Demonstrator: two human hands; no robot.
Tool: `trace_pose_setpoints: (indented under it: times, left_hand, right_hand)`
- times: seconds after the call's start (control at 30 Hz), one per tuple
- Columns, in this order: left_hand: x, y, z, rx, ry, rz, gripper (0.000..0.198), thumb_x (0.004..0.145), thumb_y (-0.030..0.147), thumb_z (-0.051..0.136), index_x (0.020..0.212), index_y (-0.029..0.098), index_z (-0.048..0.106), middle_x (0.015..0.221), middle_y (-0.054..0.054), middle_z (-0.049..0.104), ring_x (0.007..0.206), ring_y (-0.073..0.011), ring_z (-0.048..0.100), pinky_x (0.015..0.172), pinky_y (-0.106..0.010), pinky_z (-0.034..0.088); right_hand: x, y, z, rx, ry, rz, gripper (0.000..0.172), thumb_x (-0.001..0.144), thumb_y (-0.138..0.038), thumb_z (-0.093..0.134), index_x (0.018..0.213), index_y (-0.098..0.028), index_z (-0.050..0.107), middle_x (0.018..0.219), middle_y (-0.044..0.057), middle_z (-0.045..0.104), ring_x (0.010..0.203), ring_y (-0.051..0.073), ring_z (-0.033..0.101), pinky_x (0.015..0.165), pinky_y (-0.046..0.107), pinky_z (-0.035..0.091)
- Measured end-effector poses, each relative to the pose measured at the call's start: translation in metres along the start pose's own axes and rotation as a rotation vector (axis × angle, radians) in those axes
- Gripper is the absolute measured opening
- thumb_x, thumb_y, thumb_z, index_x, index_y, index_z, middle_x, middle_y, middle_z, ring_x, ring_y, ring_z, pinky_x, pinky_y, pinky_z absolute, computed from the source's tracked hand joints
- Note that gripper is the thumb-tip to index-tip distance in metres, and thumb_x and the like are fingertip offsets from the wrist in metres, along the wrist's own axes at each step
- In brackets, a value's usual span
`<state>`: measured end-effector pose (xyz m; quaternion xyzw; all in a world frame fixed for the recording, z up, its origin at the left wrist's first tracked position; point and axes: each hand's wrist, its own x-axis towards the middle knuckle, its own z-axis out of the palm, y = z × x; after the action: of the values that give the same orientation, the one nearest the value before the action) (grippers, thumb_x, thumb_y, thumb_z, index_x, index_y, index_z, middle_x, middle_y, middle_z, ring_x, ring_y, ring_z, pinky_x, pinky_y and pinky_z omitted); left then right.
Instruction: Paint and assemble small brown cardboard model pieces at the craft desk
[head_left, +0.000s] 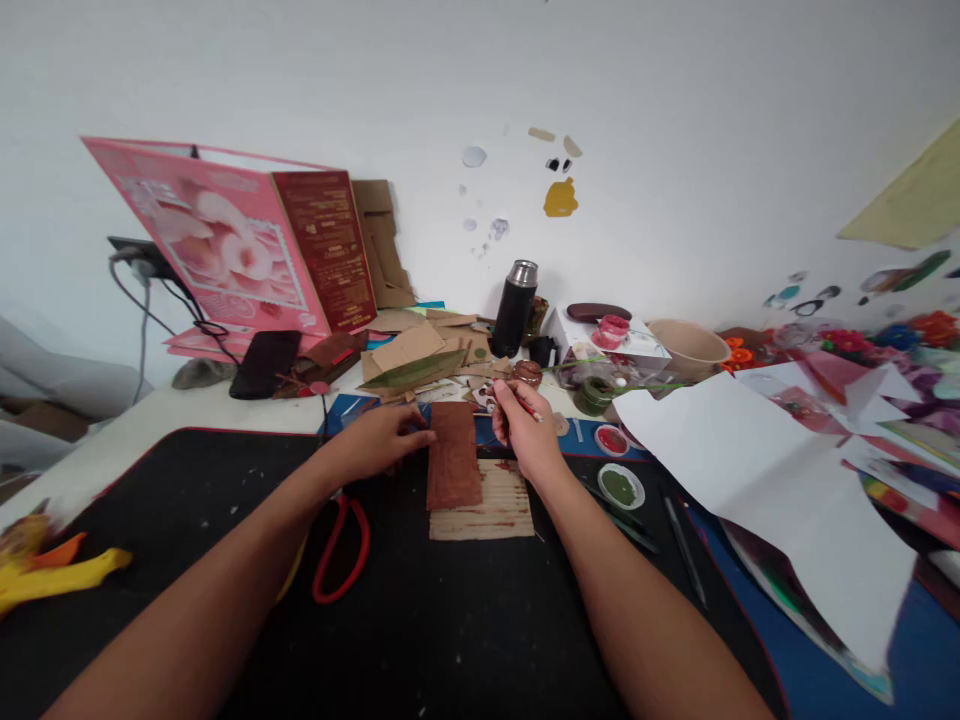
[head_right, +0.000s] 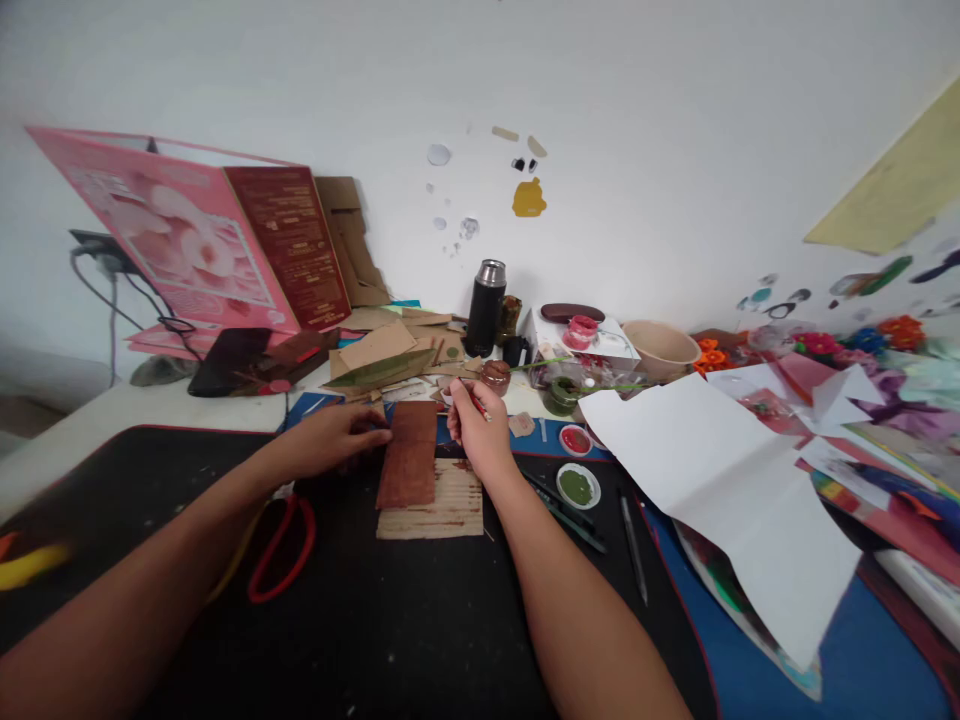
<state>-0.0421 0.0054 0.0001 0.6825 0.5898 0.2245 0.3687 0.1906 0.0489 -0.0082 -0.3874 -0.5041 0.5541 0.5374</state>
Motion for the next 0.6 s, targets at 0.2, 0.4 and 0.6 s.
trace_pose_setpoints:
  times: [0.2, 0.4, 0.6]
  left_hand:
    - [-0.004, 0.004, -0.013, 0.317, 0.163, 0.172, 0.037, 0.095, 0.050, 0.060, 0.112, 0.020, 0.074, 0.103, -0.009, 0.079, 0.095, -0.0286, 0.073, 0.085, -0.038, 0.054]
    - [-0.009, 0.005, 0.008, 0.333, 0.066, 0.503, 0.085, 0.089, 0.065, 0.073, 0.158, 0.022, 0.047, 0.159, -0.016, 0.053, 0.149, -0.0350, 0.045, 0.124, -0.051, 0.035]
    - [-0.010, -0.001, 0.017, 0.437, -0.075, 0.381, 0.105, 0.085, 0.069, 0.075, 0.168, 0.021, 0.031, 0.168, -0.019, 0.042, 0.156, -0.0400, 0.037, 0.126, -0.056, 0.030]
  right_hand:
    - [-0.005, -0.001, 0.003, -0.007, -0.027, 0.004, 0.044, 0.086, -0.065, 0.074, 0.085, -0.021, 0.068, 0.052, -0.007, 0.053, 0.040, 0.008, 0.044, 0.035, 0.019, 0.031]
    - [-0.008, 0.002, 0.003, -0.166, -0.064, -0.045, 0.042, 0.094, -0.063, 0.067, 0.086, -0.022, 0.066, 0.055, -0.006, 0.056, 0.043, 0.011, 0.048, 0.041, 0.021, 0.036]
    - [-0.006, 0.004, -0.006, -0.553, -0.075, -0.186, 0.032, 0.104, -0.051, 0.056, 0.092, -0.023, 0.066, 0.066, -0.001, 0.067, 0.057, 0.017, 0.061, 0.057, 0.027, 0.045]
